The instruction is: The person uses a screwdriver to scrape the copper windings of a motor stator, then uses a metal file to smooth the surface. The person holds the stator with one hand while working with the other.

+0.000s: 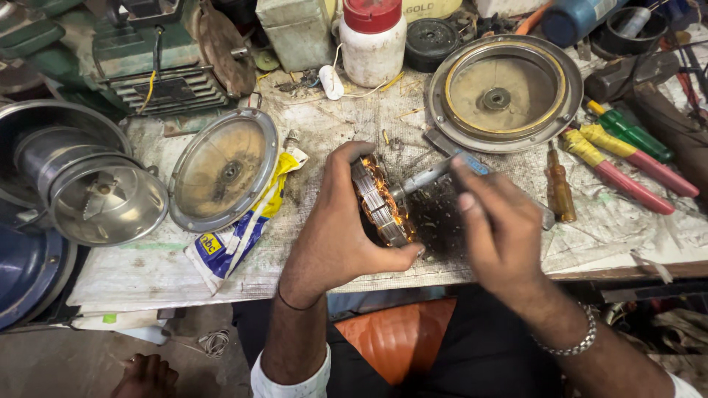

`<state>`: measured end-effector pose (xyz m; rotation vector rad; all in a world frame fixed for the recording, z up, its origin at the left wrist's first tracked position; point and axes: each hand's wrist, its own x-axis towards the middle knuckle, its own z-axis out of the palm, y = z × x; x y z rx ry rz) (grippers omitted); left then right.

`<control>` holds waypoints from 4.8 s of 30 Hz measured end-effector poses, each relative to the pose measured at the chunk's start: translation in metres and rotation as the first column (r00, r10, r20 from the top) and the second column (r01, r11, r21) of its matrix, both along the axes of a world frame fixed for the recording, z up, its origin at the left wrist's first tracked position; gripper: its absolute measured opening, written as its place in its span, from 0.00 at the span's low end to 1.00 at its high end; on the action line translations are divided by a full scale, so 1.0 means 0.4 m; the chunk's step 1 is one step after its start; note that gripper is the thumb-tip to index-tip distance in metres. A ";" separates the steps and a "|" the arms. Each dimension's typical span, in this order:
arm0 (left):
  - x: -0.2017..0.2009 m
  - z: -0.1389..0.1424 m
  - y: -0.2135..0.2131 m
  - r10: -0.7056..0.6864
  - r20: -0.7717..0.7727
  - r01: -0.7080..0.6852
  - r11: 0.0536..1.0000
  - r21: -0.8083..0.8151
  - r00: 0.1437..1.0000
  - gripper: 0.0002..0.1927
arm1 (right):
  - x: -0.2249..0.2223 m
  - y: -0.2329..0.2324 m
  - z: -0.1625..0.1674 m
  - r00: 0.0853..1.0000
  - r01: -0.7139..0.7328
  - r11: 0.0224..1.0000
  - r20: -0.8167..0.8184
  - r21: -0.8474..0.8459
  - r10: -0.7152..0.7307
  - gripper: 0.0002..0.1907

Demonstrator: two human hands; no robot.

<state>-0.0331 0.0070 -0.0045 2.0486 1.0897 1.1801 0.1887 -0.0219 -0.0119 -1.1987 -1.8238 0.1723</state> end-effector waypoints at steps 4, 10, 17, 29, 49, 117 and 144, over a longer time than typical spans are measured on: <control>-0.002 0.000 0.001 -0.001 0.001 0.001 1.000 0.000 1.000 0.62 | -0.004 0.000 0.004 1.000 -0.024 0.999 0.015 0.028 0.024 0.19; -0.002 0.002 -0.002 0.000 -0.001 0.000 1.000 -0.022 1.000 0.62 | 0.000 0.001 0.002 1.000 -0.027 1.000 -0.012 -0.010 0.026 0.19; -0.007 0.005 0.000 -0.016 0.023 0.018 0.997 -0.074 1.000 0.62 | 0.006 0.007 -0.008 0.999 -0.007 1.000 0.032 -0.012 0.008 0.21; -0.003 -0.004 0.003 -0.002 0.004 0.002 0.999 -0.035 1.000 0.63 | -0.001 0.003 -0.002 0.966 -0.194 0.981 0.176 0.026 0.187 0.22; 0.037 0.007 -0.030 0.048 -0.065 -0.041 0.994 0.106 0.997 0.63 | 0.006 0.004 -0.002 0.981 -0.171 0.983 0.080 -0.063 0.176 0.20; 0.012 0.010 -0.001 0.090 -0.019 -0.087 0.990 0.110 0.996 0.65 | 0.004 0.000 -0.003 0.987 -0.091 0.996 0.134 0.009 0.089 0.23; -0.004 0.006 0.002 -0.102 0.258 0.169 0.952 -0.254 0.961 0.60 | 0.005 -0.007 -0.015 0.968 -0.084 0.996 0.238 0.024 0.076 0.24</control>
